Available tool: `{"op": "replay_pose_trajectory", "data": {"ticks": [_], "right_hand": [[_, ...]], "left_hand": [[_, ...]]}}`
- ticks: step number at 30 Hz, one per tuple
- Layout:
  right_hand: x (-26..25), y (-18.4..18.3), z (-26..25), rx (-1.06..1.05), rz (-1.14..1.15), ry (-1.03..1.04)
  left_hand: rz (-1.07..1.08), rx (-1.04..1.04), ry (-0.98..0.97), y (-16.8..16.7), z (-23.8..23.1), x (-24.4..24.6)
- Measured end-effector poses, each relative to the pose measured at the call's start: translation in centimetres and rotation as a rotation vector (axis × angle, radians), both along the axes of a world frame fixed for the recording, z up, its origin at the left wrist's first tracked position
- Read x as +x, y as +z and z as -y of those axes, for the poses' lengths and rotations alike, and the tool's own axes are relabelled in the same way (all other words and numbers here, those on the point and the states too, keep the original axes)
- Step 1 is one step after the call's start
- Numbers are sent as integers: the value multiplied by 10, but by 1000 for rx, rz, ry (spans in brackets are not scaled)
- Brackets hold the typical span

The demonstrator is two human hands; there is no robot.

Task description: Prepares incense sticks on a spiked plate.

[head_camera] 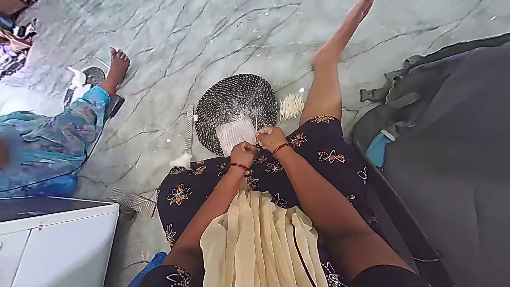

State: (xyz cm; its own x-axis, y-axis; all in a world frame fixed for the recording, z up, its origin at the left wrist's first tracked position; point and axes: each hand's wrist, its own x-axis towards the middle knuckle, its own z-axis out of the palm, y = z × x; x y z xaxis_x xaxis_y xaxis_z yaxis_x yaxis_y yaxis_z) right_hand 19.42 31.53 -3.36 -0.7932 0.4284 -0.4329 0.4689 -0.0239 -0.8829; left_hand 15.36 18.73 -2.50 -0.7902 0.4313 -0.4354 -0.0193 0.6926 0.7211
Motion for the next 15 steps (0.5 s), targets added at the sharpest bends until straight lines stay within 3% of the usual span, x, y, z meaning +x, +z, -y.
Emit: {"op": "replay_pose_trajectory", "data": {"ticks": [4,6,8,10,13,14,15], "right_hand": [[2,10,-10,-205,-9,-173],[0,13,-24,-165,-35,-240],[-3,17,-49,80,-6,-232],[-10,29,-77,417,183,-119],[-25,44,-96,673,550,170],[-31,32,-99,761,602,222],[-37,-11,-103,990,534,151]], "left_hand": [[95,-5,-67,5,-1,7],[136,-28,-151,7,1,8],[153,-66,-262,4,12,5],[121,-99,-290,-1,30,-5],[39,-60,-133,4,67,-29],[-1,20,-28,7,80,-39],[-46,96,83,11,93,-48]]}}
